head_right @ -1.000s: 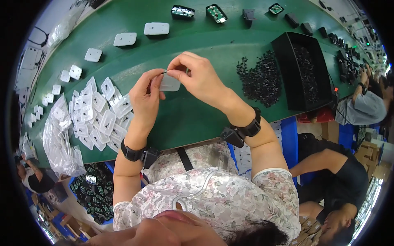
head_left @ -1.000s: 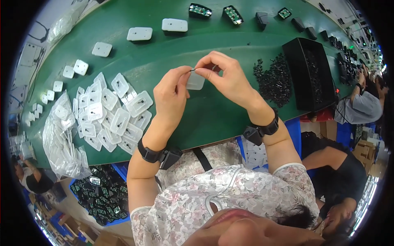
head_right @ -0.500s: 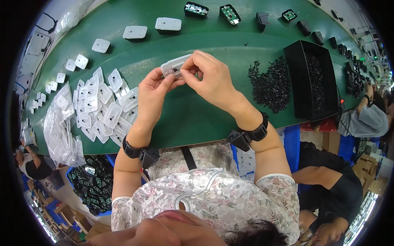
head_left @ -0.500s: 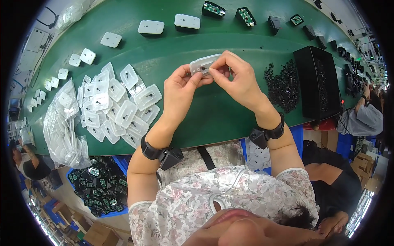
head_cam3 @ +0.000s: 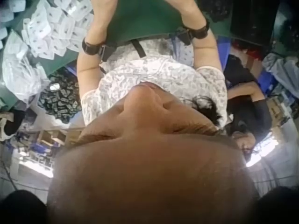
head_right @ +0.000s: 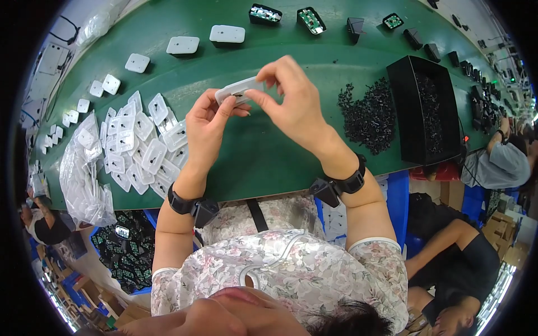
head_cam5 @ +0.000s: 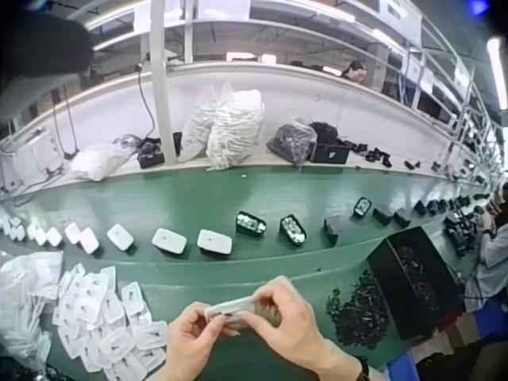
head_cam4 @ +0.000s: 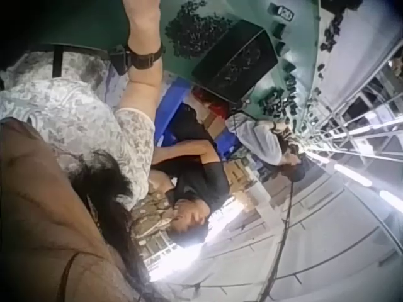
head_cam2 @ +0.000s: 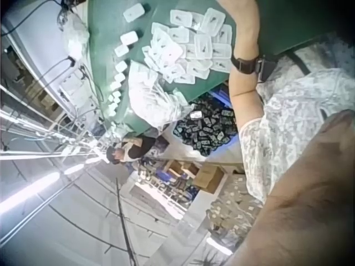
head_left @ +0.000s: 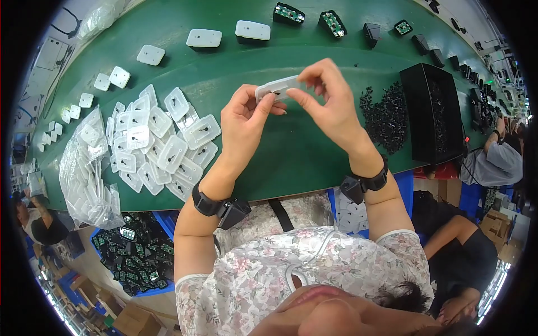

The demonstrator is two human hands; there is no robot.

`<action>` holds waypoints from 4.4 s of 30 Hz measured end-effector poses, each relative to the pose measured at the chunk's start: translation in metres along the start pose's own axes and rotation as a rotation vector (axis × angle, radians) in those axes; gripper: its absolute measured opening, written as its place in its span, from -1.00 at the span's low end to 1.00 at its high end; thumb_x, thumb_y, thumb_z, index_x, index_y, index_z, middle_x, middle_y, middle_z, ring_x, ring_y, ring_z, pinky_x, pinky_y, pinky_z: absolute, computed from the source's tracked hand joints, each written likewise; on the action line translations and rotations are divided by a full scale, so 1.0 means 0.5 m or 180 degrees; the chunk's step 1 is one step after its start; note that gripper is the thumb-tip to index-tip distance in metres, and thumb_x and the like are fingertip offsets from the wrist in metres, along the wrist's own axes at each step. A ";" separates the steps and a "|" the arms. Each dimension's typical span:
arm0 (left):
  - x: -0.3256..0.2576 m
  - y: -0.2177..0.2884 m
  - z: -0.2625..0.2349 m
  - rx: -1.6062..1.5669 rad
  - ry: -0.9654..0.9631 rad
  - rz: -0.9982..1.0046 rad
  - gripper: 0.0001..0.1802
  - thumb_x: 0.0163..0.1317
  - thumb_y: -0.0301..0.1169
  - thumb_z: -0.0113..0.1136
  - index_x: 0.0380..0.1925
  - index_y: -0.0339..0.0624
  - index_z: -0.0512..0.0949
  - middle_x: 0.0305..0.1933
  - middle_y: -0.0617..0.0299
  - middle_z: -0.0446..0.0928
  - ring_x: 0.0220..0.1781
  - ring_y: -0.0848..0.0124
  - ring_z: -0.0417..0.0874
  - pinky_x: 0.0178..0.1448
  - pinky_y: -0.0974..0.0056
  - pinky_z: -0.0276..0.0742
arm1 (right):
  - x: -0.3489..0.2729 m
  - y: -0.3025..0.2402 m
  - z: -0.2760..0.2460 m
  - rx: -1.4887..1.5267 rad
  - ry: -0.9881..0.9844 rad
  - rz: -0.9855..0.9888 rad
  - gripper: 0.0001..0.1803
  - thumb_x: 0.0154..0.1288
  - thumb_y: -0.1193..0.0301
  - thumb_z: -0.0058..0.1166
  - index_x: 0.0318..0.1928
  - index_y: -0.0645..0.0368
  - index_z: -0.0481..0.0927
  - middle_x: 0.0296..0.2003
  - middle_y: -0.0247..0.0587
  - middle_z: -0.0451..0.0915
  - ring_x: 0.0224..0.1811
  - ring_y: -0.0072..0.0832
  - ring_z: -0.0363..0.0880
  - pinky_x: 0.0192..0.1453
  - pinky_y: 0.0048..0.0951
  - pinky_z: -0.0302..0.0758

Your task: The person picks up a white plastic cover, inserts a small black component into it, and then presses the cover onto a black electronic housing. They repeat this process several times, placing each completed assembly aside on the workbench.

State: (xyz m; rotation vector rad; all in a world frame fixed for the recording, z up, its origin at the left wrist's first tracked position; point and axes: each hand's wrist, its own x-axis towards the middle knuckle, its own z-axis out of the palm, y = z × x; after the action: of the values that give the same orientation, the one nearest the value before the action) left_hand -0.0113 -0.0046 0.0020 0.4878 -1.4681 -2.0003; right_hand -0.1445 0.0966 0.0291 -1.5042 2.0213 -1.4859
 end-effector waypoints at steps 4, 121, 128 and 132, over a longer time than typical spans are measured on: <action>-0.003 -0.004 0.000 -0.0023 -0.0164 -0.0020 -0.91 0.28 -0.53 0.07 -0.29 -0.37 0.45 -0.30 0.15 0.55 -0.30 0.43 0.64 -0.17 0.41 0.54 | 0.003 -0.004 -0.008 -0.0114 0.0162 0.0127 -0.80 0.06 0.45 0.28 -0.32 0.21 0.53 -0.41 -0.41 0.40 -0.37 -0.64 0.28 -0.28 -0.66 0.26; -0.315 0.232 -0.828 0.5856 0.2306 -0.0741 -0.51 0.12 -0.15 0.18 -0.03 -0.26 0.50 -0.11 -0.17 0.54 -0.04 -0.08 0.51 0.06 -0.01 0.39 | 0.226 0.089 -0.117 -0.0514 -0.0375 -0.0155 -0.67 0.33 0.43 0.00 0.10 0.14 0.48 -0.03 -0.27 0.57 0.00 -0.53 0.51 0.12 -0.51 0.39; -0.295 0.276 -0.779 0.6202 0.1959 -0.1553 -0.36 0.14 -0.46 -0.03 0.29 0.12 0.19 -0.34 -0.23 0.55 -0.30 -0.15 0.57 -0.28 -0.08 0.42 | 0.135 0.170 -0.239 -0.0167 0.0525 0.0142 -0.72 0.32 0.40 0.03 -0.01 0.25 0.53 -0.21 -0.29 0.63 -0.19 -0.63 0.54 -0.05 -0.61 0.44; -0.328 0.281 -0.862 0.6676 0.1900 -0.1353 -0.51 0.23 -0.34 0.04 0.20 0.04 0.32 -0.24 -0.12 0.56 -0.23 -0.07 0.56 -0.15 -0.02 0.43 | 0.091 0.185 -0.268 -0.0223 0.0765 0.0271 -0.75 0.29 0.41 0.06 -0.06 0.22 0.57 -0.25 -0.32 0.63 -0.22 -0.63 0.53 -0.09 -0.60 0.45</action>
State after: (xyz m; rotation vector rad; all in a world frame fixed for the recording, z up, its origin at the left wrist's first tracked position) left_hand 0.4107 -0.2376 -0.0120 1.9489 -2.4770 0.4004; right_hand -0.3092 0.1349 0.0337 -1.2991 2.2631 -1.6455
